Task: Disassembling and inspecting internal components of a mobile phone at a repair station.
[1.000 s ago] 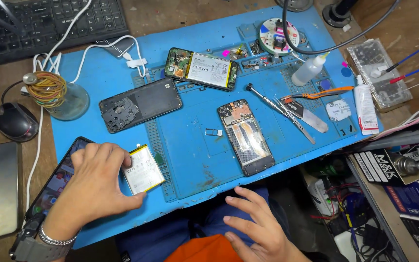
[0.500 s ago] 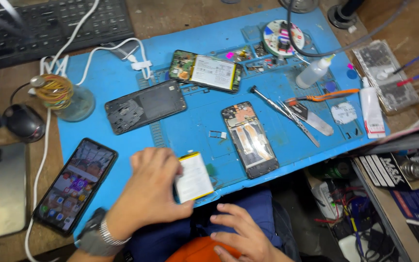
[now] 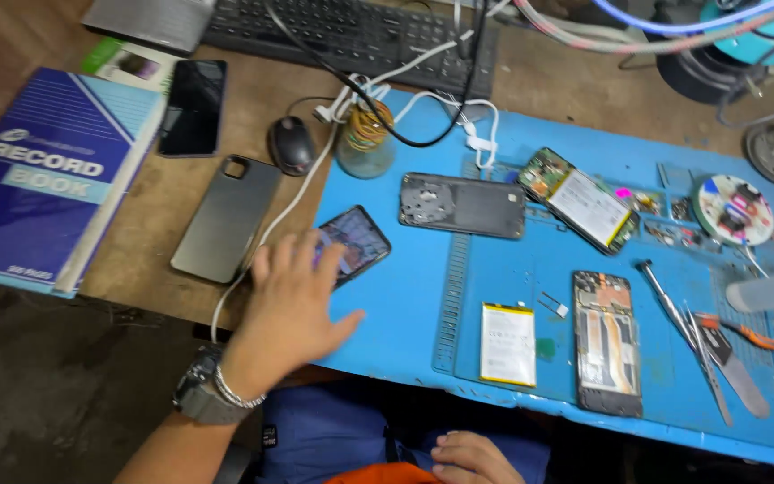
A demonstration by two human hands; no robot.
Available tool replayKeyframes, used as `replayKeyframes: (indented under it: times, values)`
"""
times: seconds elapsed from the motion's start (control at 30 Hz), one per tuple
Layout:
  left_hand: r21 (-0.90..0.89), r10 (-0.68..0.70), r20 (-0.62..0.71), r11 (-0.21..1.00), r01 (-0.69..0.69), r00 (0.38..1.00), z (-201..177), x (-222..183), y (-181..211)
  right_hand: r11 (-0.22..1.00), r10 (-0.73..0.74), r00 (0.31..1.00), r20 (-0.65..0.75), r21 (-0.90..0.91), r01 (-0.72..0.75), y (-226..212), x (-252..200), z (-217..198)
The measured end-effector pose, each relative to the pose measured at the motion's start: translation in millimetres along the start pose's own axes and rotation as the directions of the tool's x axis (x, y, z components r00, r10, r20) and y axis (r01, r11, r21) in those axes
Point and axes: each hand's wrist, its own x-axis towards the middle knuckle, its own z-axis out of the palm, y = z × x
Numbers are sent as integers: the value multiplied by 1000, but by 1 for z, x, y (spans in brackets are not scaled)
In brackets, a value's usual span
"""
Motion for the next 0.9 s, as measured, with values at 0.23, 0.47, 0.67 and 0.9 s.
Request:
replayKeyframes:
  times: [0.23,0.47,0.67,0.9]
  values:
    - [-118,-234,-6,966,231,972,-1,-12,-35,997,9,980,-199,-79,-25,-35,82,18]
    - [-14,-319,-252,945,326,914,14,-23,-11,987,9,985,-175,-157,-36,-15,130,41]
    - [-456,-475,-143,810,368,868,-13,-31,11,613,647,763,-15,605,-508,18,165,65]
    - [-654,-438,-193,724,218,878,-32,-10,16,140,311,931,191,960,-244,12,212,58]
